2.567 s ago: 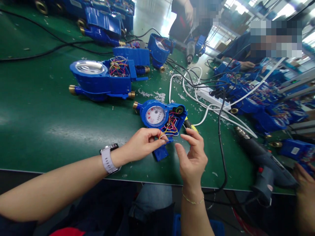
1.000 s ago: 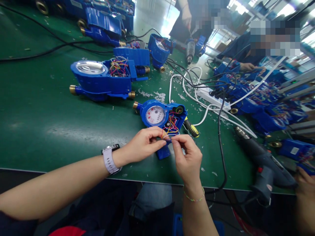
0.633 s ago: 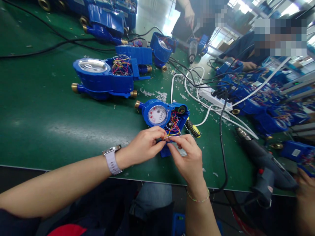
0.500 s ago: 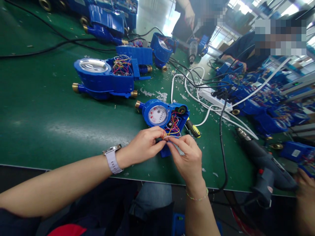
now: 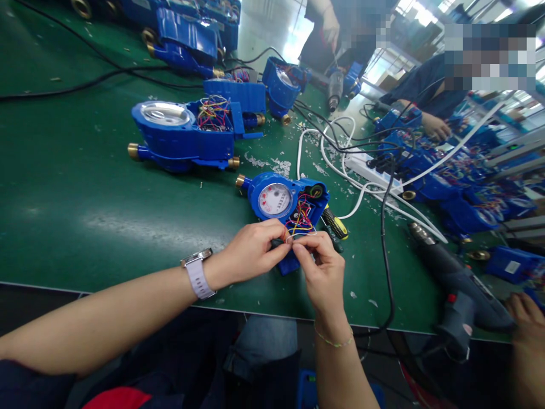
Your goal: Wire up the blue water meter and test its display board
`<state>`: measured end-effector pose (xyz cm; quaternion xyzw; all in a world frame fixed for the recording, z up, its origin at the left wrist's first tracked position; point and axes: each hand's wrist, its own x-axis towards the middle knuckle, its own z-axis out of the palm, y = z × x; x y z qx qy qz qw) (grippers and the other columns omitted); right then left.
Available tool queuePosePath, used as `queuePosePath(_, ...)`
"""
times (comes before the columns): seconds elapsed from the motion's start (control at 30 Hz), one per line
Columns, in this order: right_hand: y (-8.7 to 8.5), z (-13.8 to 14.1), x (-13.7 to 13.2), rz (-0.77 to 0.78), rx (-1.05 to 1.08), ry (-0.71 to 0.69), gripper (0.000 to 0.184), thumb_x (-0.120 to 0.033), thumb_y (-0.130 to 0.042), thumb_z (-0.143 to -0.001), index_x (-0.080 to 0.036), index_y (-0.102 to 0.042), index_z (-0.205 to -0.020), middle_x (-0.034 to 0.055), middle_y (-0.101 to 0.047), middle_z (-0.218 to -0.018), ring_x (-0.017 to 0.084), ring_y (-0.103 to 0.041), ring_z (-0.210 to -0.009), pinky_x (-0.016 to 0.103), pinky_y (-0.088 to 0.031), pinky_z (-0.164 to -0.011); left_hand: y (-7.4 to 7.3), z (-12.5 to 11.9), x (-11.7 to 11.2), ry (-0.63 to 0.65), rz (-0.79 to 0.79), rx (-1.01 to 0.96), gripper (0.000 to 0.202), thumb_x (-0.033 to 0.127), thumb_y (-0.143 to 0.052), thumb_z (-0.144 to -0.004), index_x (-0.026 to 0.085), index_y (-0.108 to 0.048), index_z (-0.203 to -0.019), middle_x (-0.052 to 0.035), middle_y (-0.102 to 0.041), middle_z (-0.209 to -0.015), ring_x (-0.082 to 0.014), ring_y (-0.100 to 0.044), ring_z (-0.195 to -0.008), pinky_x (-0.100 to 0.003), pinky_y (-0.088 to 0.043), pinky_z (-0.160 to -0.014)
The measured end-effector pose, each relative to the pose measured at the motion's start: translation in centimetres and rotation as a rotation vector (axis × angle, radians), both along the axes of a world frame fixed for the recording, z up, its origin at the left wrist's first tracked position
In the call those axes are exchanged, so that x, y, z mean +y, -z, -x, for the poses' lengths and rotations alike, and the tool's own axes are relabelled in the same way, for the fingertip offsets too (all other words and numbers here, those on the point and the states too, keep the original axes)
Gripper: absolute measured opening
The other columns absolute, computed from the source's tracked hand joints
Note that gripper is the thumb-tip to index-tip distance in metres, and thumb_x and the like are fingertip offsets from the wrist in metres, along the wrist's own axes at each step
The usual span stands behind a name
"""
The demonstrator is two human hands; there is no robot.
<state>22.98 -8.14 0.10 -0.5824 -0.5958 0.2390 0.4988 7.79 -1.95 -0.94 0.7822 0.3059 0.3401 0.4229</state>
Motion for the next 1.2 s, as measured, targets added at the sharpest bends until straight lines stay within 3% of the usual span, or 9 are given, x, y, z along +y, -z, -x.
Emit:
queuePosePath(0.17, 0.2, -0.3, 0.2, 0.001, 0.212, 0.081, 0.008, -0.025, -0.064, -0.087, -0.019, -0.064, -0.081, -0.0001, -0.062, -0.078, 0.014, -0.057, -0.073, 0.026, -0.047, -0.067, 0.0, 0.1, 0.0, 0.027, 0.012, 0.006, 0.009, 0.013, -0.056, -0.086, 0.015, -0.061, -0.079, -0.0020, -0.063, -0.084, -0.0100, -0.052, -0.065, -0.022, -0.039, -0.057)
queuePosePath(0.37, -0.8, -1.2, -0.5, -0.056, 0.235, 0.191, 0.011, -0.027, -0.055, -0.094, -0.018, -0.061, -0.090, 0.0026, -0.068, -0.081, 0.011, -0.056, -0.057, 0.024, -0.046, -0.054, -0.2, 0.1, -0.2, 0.038, 0.024, -0.025, 0.006, 0.013, -0.059, -0.083, 0.015, -0.061, -0.078, -0.0017, -0.061, -0.084, -0.0100, -0.050, -0.066, -0.022, -0.039, -0.058)
queuePosePath(0.57, -1.4, -1.5, -1.5, -0.069, -0.158, -0.059, 0.017, -0.014, -0.057, -0.090, -0.022, -0.066, -0.102, 0.0064, -0.064, -0.110, 0.011, -0.058, -0.066, 0.027, -0.048, -0.058, 0.0, -0.1, -0.3, 0.049, 0.120, -0.097, 0.007, 0.016, -0.058, -0.084, 0.014, -0.061, -0.078, -0.0001, -0.059, -0.079, -0.0075, -0.045, -0.058, -0.021, -0.035, -0.054)
queuePosePath(0.7, -1.2, -1.1, -1.0, -0.089, -0.278, -0.139, 0.017, -0.013, -0.061, -0.088, -0.023, -0.066, -0.101, 0.0030, -0.067, -0.095, 0.014, -0.060, -0.072, 0.026, -0.048, -0.060, 0.1, -0.2, -0.1, 0.056, 0.258, -0.097, 0.010, 0.022, -0.056, -0.085, 0.014, -0.062, -0.082, 0.0045, -0.051, -0.060, -0.0071, -0.040, -0.049, -0.020, -0.030, -0.047)
queuePosePath(0.83, -1.0, -0.9, -0.4, -0.132, -0.289, -0.128, 0.013, -0.010, -0.058, -0.090, -0.021, -0.065, -0.090, 0.0010, -0.064, -0.086, 0.014, -0.059, -0.078, 0.026, -0.047, -0.066, 0.0, -0.2, -0.1, 0.058, 0.309, -0.107, 0.014, 0.025, -0.058, -0.083, 0.013, -0.062, -0.080, 0.0047, -0.049, -0.058, -0.0071, -0.037, -0.049, -0.020, -0.028, -0.046)
queuePosePath(0.97, -0.8, -0.4, -0.4, -0.055, -0.165, -0.123, 0.012, -0.014, -0.053, -0.092, -0.021, -0.059, -0.085, 0.0009, -0.059, -0.085, 0.014, -0.056, -0.077, 0.026, -0.045, -0.066, -0.2, -0.4, -0.1, 0.073, 0.376, -0.144, 0.017, 0.029, -0.057, -0.083, 0.013, -0.062, -0.079, 0.0043, -0.048, -0.060, -0.0073, -0.037, -0.050, -0.020, -0.028, -0.046)
queuePosePath(1.1, -0.3, -0.1, -0.4, 0.062, 0.148, -0.108, 0.010, -0.019, -0.055, -0.092, -0.021, -0.059, -0.084, -0.0014, -0.054, -0.081, 0.010, -0.051, -0.066, 0.023, -0.042, -0.059, -0.3, -0.4, -0.1, 0.086, 0.451, -0.156, 0.017, 0.029, -0.058, -0.082, 0.013, -0.061, -0.078, 0.0049, -0.047, -0.058, -0.0068, -0.034, -0.048, -0.020, -0.026, -0.045)
queuePosePath(1.2, -0.3, -0.3, -0.2, 0.052, 0.354, -0.069, 0.007, -0.021, -0.057, -0.093, -0.021, -0.061, -0.086, -0.0029, -0.057, -0.077, 0.008, -0.050, -0.059, 0.021, -0.041, -0.056, -0.2, -0.3, 0.0, 0.090, 0.483, -0.164, 0.018, 0.030, -0.058, -0.081, 0.013, -0.061, -0.079, 0.0037, -0.049, -0.061, -0.0070, -0.035, -0.050, -0.021, -0.028, -0.046)
